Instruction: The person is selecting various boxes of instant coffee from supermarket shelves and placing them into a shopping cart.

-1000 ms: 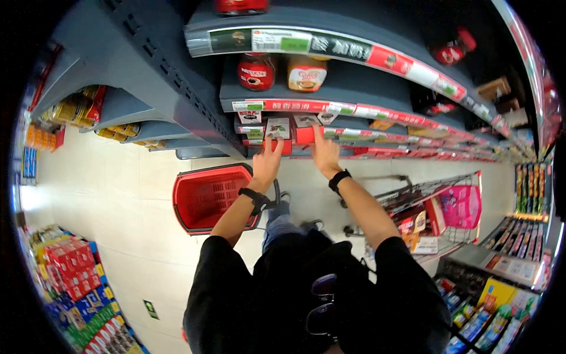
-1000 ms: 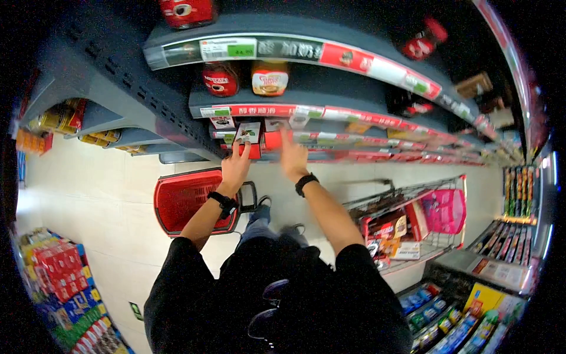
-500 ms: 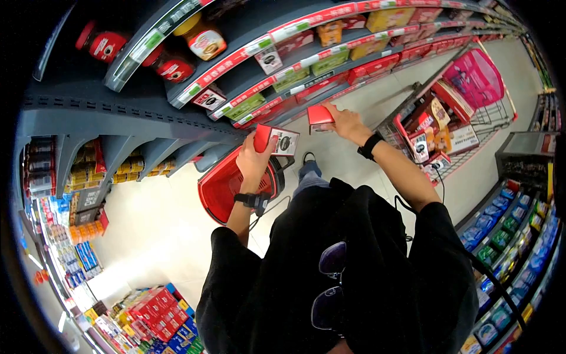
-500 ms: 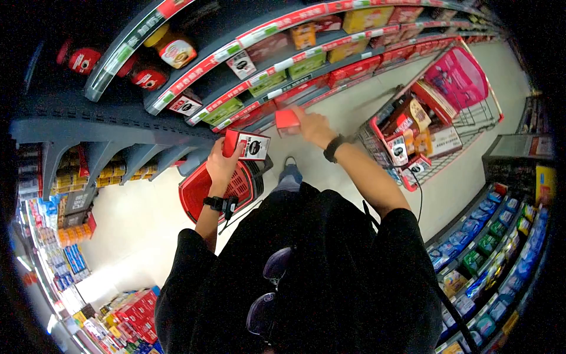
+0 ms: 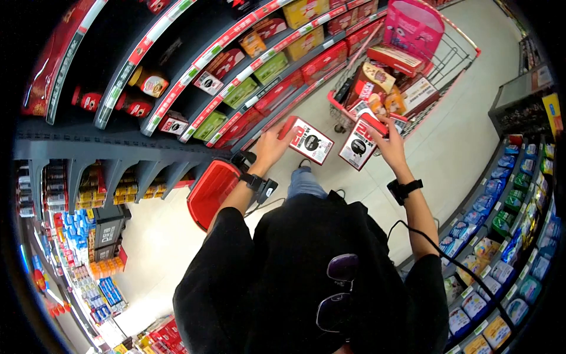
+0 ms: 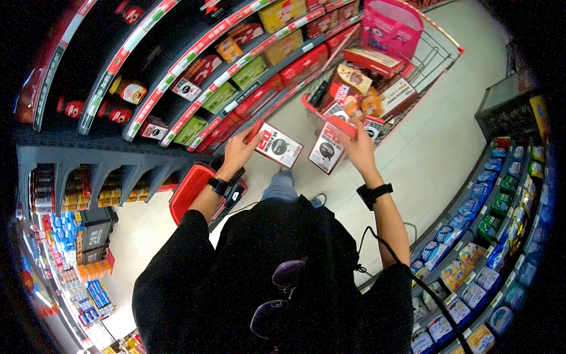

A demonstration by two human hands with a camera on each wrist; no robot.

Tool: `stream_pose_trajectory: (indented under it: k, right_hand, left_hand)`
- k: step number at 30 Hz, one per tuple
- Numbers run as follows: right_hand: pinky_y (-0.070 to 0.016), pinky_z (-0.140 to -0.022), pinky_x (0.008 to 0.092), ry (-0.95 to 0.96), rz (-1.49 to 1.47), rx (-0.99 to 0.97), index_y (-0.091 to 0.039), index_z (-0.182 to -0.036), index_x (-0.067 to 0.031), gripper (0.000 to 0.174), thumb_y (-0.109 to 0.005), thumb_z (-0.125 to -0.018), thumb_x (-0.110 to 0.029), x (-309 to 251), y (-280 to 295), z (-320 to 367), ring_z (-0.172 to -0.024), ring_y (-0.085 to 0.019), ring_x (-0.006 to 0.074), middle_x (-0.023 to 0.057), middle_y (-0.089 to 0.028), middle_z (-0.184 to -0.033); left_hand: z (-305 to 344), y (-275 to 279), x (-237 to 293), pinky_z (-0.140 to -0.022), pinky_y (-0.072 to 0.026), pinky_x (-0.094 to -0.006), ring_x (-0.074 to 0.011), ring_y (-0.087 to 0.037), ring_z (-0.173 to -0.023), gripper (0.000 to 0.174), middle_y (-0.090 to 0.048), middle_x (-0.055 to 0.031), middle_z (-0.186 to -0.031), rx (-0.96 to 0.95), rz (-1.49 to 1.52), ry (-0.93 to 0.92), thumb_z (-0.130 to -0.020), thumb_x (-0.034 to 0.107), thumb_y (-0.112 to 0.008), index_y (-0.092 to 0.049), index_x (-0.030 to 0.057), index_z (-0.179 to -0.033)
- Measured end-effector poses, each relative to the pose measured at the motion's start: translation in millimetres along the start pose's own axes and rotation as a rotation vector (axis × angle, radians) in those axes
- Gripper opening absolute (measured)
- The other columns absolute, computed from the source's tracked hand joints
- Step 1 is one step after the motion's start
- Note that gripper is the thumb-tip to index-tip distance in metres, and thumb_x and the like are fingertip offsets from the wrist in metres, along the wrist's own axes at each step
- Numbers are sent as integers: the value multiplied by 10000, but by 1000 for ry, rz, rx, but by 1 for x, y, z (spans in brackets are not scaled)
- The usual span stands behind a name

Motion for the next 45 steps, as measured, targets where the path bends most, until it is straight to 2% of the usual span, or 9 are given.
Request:
stream_pose_trajectory:
  k: [4, 10, 18, 26, 30, 31, 35, 41, 45]
  right_hand:
    - [-510, -724, 284, -213, -45, 206, -566, -1214, -37, 421, -680, -890, -280, 29, 55, 1, -815, -659, 158, 124, -687, -969]
    - [-441, -953, 410, -27, 129, 443, -501, -1288, 4, 539, -697, -864, -264, 62, 88, -33, -1096, -569, 362, 236, -594, -1180]
    - [-432, -983, 428, 14, 403, 441, -462, -1347, -65, 590, -703, -833, -224, 60, 116, -127, -1145, -509, 389, 228, -505, -1214]
    - [-462, -970, 482, -45, 725, 353, -510, -1303, -97, 516, -580, -798, -12, 131, 143, -222, -1202, -469, 486, 293, -396, -1376]
    - [-419, -1036, 451, -134, 630, 136, -460, -1360, -74, 593, -556, -782, 8, 141, 128, -203, -1231, -462, 451, 308, -408, -1365]
    - [-426, -1028, 452, -122, 654, 25, -446, -1372, -64, 602, -553, -784, 6, 154, 122, -194, -1218, -476, 447, 306, -435, -1345]
    - [-445, -998, 470, -127, 550, -158, -382, -1406, -1, 624, -531, -800, -12, 168, 105, -165, -1151, -527, 463, 308, -498, -1284]
    - [-447, -968, 450, 39, 585, -300, -504, -1312, -25, 499, -548, -816, -68, 176, 82, -121, -1076, -551, 438, 276, -587, -1139]
    - [-304, -1086, 539, 264, 836, -379, -617, -1166, -90, 336, -615, -838, -165, 185, 57, -60, -1286, -392, 421, 212, -516, -1291]
  left_hand:
    - [-27, -36, 48, -793, -514, -410, -326, -682, -908, 574, -709, -172, -960, -67, -25, -71, -875, 539, -590, -639, 70, -1202]
    - [-90, -81, 87, -855, -495, -440, -365, -648, -1002, 646, -667, -225, -1102, 12, -47, -148, -880, 508, -601, -558, 6, -1284]
    - [-195, -165, 139, -841, -501, -462, -388, -627, -1013, 650, -619, -230, -1167, -86, 48, -332, -898, 485, -578, -457, 69, -1382]
    - [-240, -277, 138, -700, -541, -517, -454, -647, -851, 627, -551, -307, -1127, -343, -144, -544, -926, 389, -558, -361, 55, -1419]
    - [-237, -284, 123, -708, -549, -506, -460, -647, -857, 644, -521, -316, -1164, -431, -201, -427, -906, 345, -590, -346, 44, -1420]
    - [-235, -279, 122, -699, -554, -472, -437, -653, -859, 517, -549, -293, -1132, -456, -248, -391, -895, 322, -605, -504, -12, -1276]
    - [-220, -286, 89, -715, -551, -456, -379, -658, -890, 218, -597, -258, -1052, -565, -443, -475, -813, 179, -629, -701, -8, -898]
    - [-167, -292, 74, -884, -492, -462, -375, -570, -1046, 264, -587, -214, -1074, -393, -464, -536, -820, 97, -539, -638, -38, -1025]
    - [-114, -278, 75, -1028, -386, -475, -375, -477, -1204, 344, -552, -226, -1176, -297, -333, -475, -846, 79, -482, -566, -55, -1151]
Point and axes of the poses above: each hand's wrist, its own z-axis away from the middle knuckle, its own y-axis out of the back of the hand, x = y × z, the point moved 2 cm from there along -z, towards the middle knuckle
